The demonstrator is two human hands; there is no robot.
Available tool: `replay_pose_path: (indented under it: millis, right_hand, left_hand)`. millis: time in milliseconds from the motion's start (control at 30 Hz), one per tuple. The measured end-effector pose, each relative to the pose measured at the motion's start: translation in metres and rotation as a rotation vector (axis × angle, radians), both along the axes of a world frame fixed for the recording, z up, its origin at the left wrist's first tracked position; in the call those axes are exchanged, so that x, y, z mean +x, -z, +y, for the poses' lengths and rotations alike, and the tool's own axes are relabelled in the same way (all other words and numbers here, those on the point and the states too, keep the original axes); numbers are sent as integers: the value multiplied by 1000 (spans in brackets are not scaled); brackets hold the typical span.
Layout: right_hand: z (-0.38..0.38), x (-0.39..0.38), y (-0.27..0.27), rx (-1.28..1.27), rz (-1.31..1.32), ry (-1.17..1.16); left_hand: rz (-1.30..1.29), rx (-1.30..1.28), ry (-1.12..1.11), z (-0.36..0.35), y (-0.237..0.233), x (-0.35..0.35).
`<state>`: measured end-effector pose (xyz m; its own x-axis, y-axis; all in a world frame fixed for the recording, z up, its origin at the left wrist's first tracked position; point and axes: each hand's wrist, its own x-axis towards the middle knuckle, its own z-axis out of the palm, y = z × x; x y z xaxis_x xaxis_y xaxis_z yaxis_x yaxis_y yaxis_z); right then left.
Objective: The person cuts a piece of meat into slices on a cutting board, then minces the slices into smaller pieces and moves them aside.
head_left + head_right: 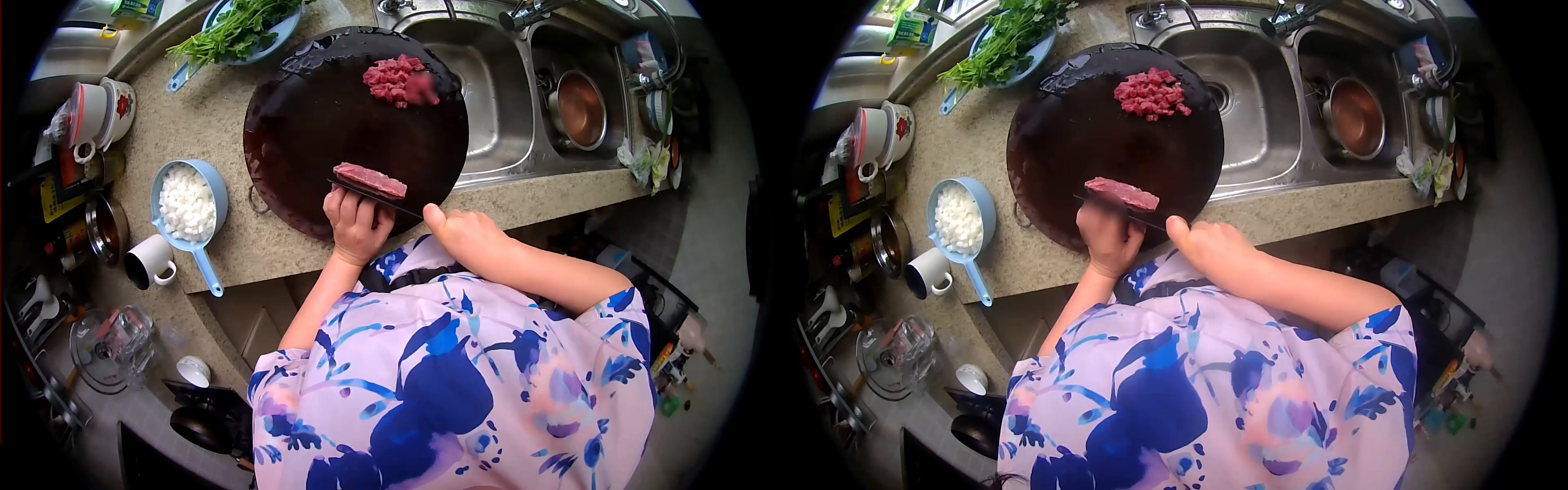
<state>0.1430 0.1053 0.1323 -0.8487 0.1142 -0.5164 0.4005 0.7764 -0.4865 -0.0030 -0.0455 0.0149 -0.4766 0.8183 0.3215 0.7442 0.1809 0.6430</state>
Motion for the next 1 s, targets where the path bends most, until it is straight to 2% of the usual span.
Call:
replay_pose_path:
  millis: [67, 233, 367, 500, 700, 767, 800, 833, 900, 1000]
  right_hand:
    - [1, -9, 9, -1, 24, -12]
    - [-3, -41, 29, 35, 157, -32]
    - [3, -11, 23, 20, 168, -26]
    - [10, -4, 25, -14, 35, -21]
    - [4, -47, 50, -14, 214, -43]
    - [8, -39, 43, -42, 111, -34]
    - [10, -23, 48, -34, 170, -36]
    - [11, -12, 38, -27, 4, -14]
    - [15, 0, 41, -21, 30, -39]
    - [6, -33, 54, -38, 125, -25]
  left_hand:
    - [178, 135, -98, -4, 10, 5]
    - [168, 133, -56, -6, 14, 4]
    - [179, 143, -65, -4, 13, 4]
    - [146, 123, -52, -3, 11, 5]
    - [150, 118, -82, -7, 14, 5]
    - [165, 102, -78, -6, 14, 6]
    - [163, 86, -75, -8, 15, 6]
    - [171, 90, -74, -7, 14, 5]
    - [156, 103, -71, -6, 14, 5]
    - [143, 103, -77, -7, 15, 7]
